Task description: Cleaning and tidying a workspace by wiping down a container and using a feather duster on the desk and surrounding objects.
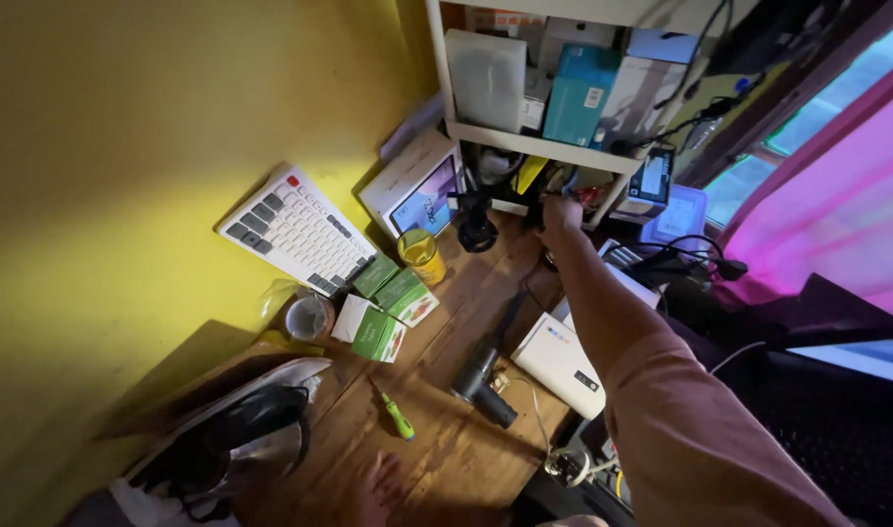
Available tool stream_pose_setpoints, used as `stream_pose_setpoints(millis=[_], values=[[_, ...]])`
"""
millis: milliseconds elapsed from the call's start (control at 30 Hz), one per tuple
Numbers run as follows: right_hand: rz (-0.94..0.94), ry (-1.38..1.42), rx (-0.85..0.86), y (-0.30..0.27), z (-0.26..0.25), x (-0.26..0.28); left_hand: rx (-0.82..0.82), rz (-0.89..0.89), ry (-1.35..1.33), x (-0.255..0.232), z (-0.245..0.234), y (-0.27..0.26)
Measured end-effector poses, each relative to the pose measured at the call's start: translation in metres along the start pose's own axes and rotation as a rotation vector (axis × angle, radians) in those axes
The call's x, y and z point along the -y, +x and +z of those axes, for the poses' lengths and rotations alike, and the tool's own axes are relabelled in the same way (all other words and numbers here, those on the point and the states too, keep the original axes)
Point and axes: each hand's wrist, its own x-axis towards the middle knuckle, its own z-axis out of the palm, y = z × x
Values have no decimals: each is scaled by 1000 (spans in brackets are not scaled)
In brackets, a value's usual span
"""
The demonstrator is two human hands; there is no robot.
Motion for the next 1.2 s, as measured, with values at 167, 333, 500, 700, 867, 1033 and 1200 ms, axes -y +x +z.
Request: stream_pose_setpoints(millis=[167,333,500,700,867,1033,1200], values=[[-74,-71,-48,37,-5,55,-116,34,-19,-41,79,-92],[38,378,-65,27,-15,69,-151,59,1,-33,69,-73],[169,813,-85,16,-12,71,-86,120,7,-32,78,-78],[291,1250,-93,9,24,85,-129,113,18,-51,119,-104],[-40,1000,91,-35,47,136,-50,154,1,-66,143,-137],[-97,887,-129,-60,-18,172,-69,138,-5,-36,93,-137],[170,545,-28,-58,-76,185,-101,156,-35,26,24,-121]])
